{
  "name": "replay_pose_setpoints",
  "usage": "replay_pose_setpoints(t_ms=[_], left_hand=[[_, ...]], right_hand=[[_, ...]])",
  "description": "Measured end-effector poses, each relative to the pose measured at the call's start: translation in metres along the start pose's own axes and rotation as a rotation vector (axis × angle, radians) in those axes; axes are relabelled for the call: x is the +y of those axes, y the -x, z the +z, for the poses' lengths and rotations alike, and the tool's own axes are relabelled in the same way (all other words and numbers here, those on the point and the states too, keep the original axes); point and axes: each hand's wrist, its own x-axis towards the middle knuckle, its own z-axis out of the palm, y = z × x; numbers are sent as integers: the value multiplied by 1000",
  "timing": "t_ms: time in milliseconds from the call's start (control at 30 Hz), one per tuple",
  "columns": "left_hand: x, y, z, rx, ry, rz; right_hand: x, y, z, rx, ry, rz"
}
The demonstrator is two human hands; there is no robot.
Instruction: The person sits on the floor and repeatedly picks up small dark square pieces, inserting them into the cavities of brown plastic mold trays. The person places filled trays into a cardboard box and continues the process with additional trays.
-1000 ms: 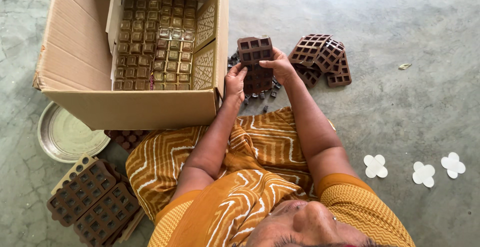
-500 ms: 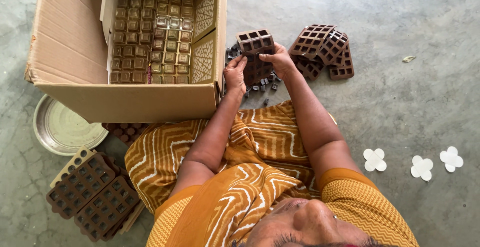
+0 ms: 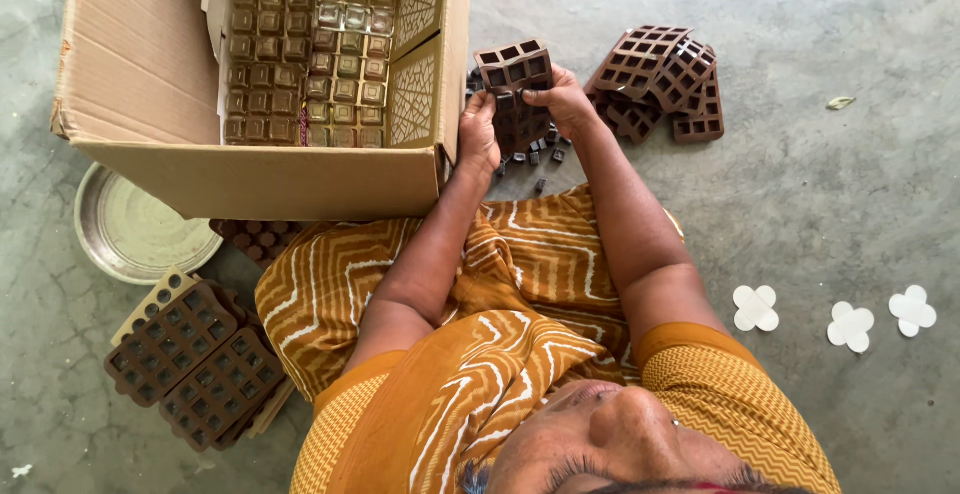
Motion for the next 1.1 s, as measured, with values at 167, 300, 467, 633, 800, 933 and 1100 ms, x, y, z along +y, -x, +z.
replay_pose_setpoints(t_ms=[167, 300, 467, 633, 800, 933, 1100], left_hand=[[5, 5, 7, -115, -28, -57], [7, 4, 6, -104, -106, -14], [9, 1, 4, -116, -116, -32], [13, 3, 8, -107, -104, -100], [17, 6, 17, -167, -75, -72], [15, 3, 15, -200, -123, -65], [9, -1, 5, -190, -194, -2]], right_hand=[[-6, 2, 3, 5, 15, 23], [-2, 0, 5, 4, 45, 28], [-3, 0, 4, -28, 9, 66], [0, -7, -6, -94, -12, 68], [5, -8, -17, -120, -36, 64], [8, -9, -21, -126, -53, 81], [13, -11, -23, -87, -65, 119]])
